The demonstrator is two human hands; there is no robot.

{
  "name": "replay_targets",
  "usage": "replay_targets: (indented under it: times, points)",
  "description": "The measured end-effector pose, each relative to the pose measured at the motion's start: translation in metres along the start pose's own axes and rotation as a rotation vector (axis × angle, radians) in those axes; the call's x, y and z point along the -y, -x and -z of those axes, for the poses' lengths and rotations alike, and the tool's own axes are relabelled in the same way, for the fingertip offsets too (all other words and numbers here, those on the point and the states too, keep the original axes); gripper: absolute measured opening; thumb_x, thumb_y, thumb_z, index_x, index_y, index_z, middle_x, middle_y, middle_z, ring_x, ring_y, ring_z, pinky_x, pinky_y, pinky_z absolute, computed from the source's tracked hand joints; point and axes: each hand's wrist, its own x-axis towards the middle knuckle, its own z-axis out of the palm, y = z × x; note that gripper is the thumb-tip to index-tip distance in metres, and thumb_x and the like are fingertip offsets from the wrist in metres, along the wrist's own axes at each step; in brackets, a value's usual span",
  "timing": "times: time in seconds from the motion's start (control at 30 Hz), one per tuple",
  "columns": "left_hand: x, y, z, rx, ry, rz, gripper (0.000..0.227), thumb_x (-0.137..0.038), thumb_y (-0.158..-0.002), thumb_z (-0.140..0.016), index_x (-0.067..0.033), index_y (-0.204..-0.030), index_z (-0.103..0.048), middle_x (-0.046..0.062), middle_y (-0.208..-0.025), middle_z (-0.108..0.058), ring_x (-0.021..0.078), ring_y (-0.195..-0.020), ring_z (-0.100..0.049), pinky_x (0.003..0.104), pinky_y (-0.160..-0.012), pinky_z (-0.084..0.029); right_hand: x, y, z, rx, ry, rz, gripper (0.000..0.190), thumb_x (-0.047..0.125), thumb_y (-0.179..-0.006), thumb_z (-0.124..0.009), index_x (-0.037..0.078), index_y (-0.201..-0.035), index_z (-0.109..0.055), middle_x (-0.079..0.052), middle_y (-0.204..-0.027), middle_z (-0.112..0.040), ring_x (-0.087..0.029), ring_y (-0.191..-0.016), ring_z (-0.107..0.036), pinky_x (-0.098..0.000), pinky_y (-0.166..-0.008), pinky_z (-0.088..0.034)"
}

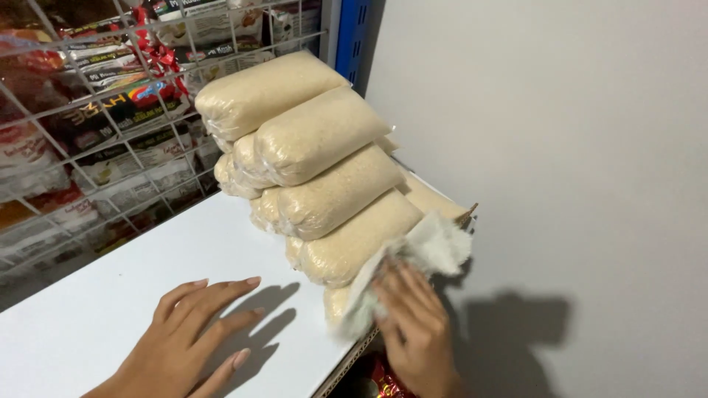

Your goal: Wiping individual bags of rice with a cloth and stacking them neatly on a shelf.

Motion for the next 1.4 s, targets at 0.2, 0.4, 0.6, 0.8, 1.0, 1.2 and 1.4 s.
replay_targets:
  times: [0.2, 0.4, 0.6, 0.8, 1.0, 1.2, 1.4]
  points:
    - [-0.010, -0.008, 0.005, 0.004, -0.167, -0.239, 0.064, -0.053, -0.099, -0.055, -0.0222, -0.151, -0.036, 0.013, -0.160, -0.043, 0.0244, -0.142, -0.050, 0.048, -0.118, -0.032, 0.047, -0.014, 0.013, -0.037, 0.148, -0.029, 0.037, 0.003, -0.095, -0.055, -0.002, -0.130, -0.062, -0.024, -0.140, -0.061, -0.041, -0.131, -0.062, -0.0497, -0.115, -0.047]
    - [-0.015, -0.005, 0.002, 0.047, -0.159, -0.227, 0.067, -0.019, -0.081, -0.047, -0.0077, -0.147, -0.044, 0.009, -0.135, -0.056, 0.0212, -0.119, -0.059, 0.047, -0.106, -0.039, 0.081, -0.058, 0.043, 0.567, -0.686, 0.183, 0.053, 0.007, -0.096, -0.039, -0.002, -0.148, -0.041, -0.027, -0.150, -0.049, -0.038, -0.140, -0.051, -0.0454, -0.120, -0.037]
    - [0.036, 0.067, 0.013, 0.222, -0.337, -0.117, 0.030, -0.048, -0.102, -0.052, -0.0236, -0.107, -0.069, 0.001, -0.093, -0.072, 0.0260, -0.085, -0.068, 0.046, -0.083, -0.052, -0.024, -0.136, 0.075, -0.079, -0.709, -0.023, 0.031, 0.027, -0.105, -0.055, 0.001, -0.100, -0.072, -0.013, -0.092, -0.076, -0.024, -0.080, -0.077, -0.0336, -0.079, -0.065]
    - [0.076, 0.099, 0.032, 0.399, -0.450, -0.143, 0.045, -0.064, -0.096, -0.057, -0.0278, -0.122, -0.065, -0.002, -0.094, -0.075, 0.0278, -0.081, -0.072, 0.048, -0.072, -0.057, -0.206, -0.238, -0.037, 0.228, -0.375, -0.376, 0.039, 0.030, -0.095, -0.062, 0.012, -0.129, -0.062, -0.006, -0.119, -0.071, -0.017, -0.104, -0.069, -0.0300, -0.086, -0.054]
    - [0.090, 0.121, 0.004, 0.427, -0.554, -0.168, 0.037, -0.039, -0.097, -0.056, -0.0207, -0.128, -0.061, 0.001, -0.109, -0.070, 0.0302, -0.080, -0.071, 0.048, -0.071, -0.059, -0.191, -0.276, -0.077, 0.667, -0.328, -0.324, 0.071, 0.051, -0.087, -0.049, 0.013, -0.147, -0.043, -0.015, -0.140, -0.059, -0.030, -0.120, -0.058, -0.0429, -0.098, -0.043]
    - [0.069, 0.079, 0.000, 0.390, -0.593, -0.142, 0.018, -0.027, -0.097, -0.055, -0.0200, -0.113, -0.060, 0.006, -0.107, -0.069, 0.0262, -0.072, -0.071, 0.043, -0.063, -0.058, -0.175, -0.280, -0.062, 0.791, -0.229, -0.337, 0.092, 0.063, -0.079, -0.050, 0.017, -0.156, -0.029, -0.012, -0.153, -0.050, -0.032, -0.126, -0.057, -0.0437, -0.095, -0.046]
    - [0.098, 0.092, -0.014, 0.494, -0.445, 0.099, 0.040, -0.056, -0.095, -0.049, -0.0337, -0.127, -0.058, -0.007, -0.115, -0.066, 0.0166, -0.091, -0.073, 0.036, -0.078, -0.061, -0.194, -0.296, -0.080, 0.763, -0.275, -0.356, 0.089, 0.055, -0.084, -0.058, 0.010, -0.157, -0.031, -0.017, -0.158, -0.043, -0.033, -0.140, -0.049, -0.0454, -0.112, -0.040]
